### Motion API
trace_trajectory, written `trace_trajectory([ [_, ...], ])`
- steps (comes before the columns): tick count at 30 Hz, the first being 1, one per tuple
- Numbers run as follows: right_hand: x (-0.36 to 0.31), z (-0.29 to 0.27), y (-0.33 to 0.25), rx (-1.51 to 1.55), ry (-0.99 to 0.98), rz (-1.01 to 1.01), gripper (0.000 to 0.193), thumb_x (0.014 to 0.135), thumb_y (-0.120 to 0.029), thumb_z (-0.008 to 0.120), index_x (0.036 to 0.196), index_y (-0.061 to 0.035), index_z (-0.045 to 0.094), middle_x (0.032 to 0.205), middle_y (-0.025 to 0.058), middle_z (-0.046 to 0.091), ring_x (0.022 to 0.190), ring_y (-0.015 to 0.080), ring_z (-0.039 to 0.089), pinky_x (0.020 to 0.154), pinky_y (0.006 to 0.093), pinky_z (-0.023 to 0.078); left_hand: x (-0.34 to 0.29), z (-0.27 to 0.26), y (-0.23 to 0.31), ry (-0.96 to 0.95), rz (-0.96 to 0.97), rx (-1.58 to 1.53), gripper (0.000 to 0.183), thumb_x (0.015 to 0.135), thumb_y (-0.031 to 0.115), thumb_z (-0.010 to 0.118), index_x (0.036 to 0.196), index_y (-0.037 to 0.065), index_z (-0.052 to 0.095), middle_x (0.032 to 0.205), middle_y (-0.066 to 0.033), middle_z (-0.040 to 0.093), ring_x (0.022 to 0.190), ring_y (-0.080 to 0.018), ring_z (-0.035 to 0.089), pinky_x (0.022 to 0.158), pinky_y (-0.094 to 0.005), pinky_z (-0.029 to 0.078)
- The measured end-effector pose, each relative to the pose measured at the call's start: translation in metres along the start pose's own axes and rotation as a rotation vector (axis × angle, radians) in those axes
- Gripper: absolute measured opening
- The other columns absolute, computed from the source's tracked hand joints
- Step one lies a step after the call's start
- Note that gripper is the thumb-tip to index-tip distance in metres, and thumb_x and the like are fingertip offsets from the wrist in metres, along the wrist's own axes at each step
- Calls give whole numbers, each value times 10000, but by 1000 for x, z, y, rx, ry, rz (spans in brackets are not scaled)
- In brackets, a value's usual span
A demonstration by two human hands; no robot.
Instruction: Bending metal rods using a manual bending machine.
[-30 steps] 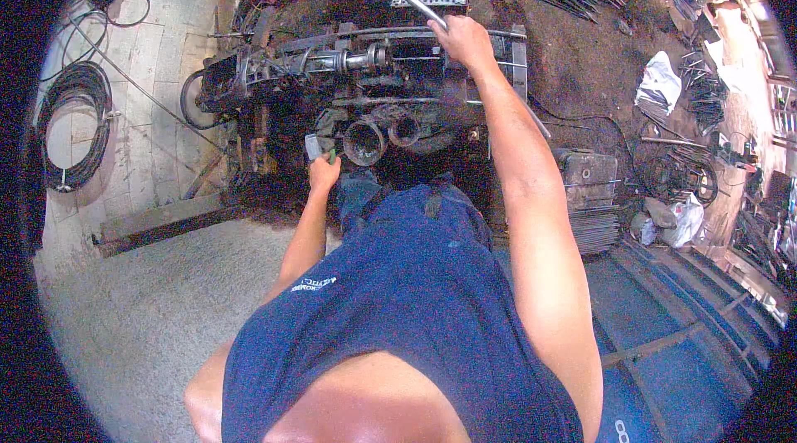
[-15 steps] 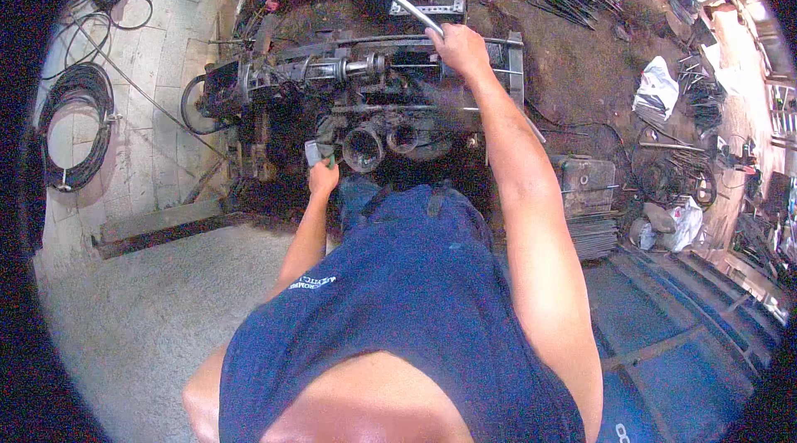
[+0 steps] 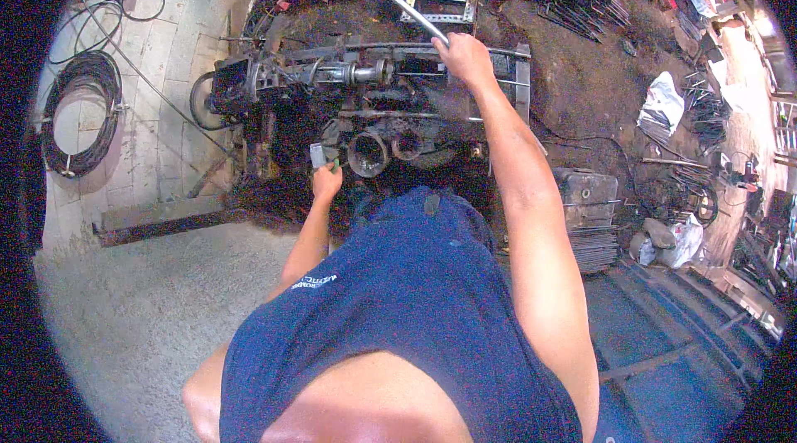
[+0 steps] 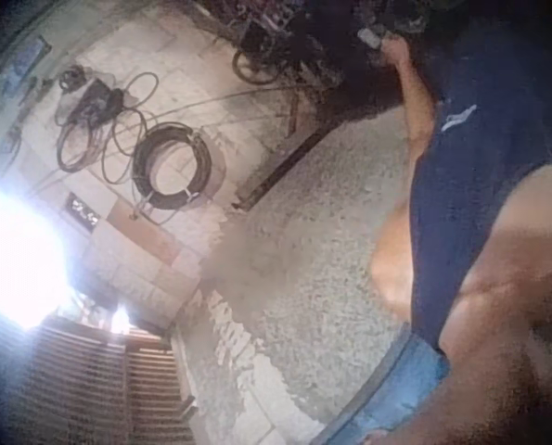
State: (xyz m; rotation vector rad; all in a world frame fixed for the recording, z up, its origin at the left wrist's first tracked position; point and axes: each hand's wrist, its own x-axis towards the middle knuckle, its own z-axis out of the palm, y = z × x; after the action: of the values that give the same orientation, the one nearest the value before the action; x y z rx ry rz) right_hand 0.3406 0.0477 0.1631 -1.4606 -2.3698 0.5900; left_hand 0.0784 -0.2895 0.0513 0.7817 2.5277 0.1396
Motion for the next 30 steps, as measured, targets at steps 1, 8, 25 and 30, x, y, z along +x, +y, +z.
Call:
trace_trajectory([
  [1,0,0,0,1,-7,14,506,905,-475,486,820,-5,653,848,242,650,818,412,632,761,494,500,2,1,-2,-9,9,-13,367,805,313,603,1115,129,672,1023,-214,659,992,-376,623,865,-460,494],
  [8,1,4,6,-22,25,3,510,907,-477,482,859,1,655,854,244,652,820,413,633,765,501,497,22,10,-17,-31,24,-26,376,791,343,616,1100,139,680,1019,-217,659,997,-364,625,867,-450,498],
  [25,0,4,2,4,20,-1,547,910,-496,486,805,22,628,826,286,634,803,438,626,743,509,493,10,5,-3,18,-4,-23,387,787,382,630,1103,165,686,994,-211,671,963,-377,636,857,-444,503],
  [30,0,1,3,15,31,-2,543,910,-494,488,814,21,630,824,285,635,807,440,625,746,508,493,11,6,-5,4,-18,-11,384,793,357,618,1112,151,679,1029,-213,661,987,-373,627,865,-448,498],
])
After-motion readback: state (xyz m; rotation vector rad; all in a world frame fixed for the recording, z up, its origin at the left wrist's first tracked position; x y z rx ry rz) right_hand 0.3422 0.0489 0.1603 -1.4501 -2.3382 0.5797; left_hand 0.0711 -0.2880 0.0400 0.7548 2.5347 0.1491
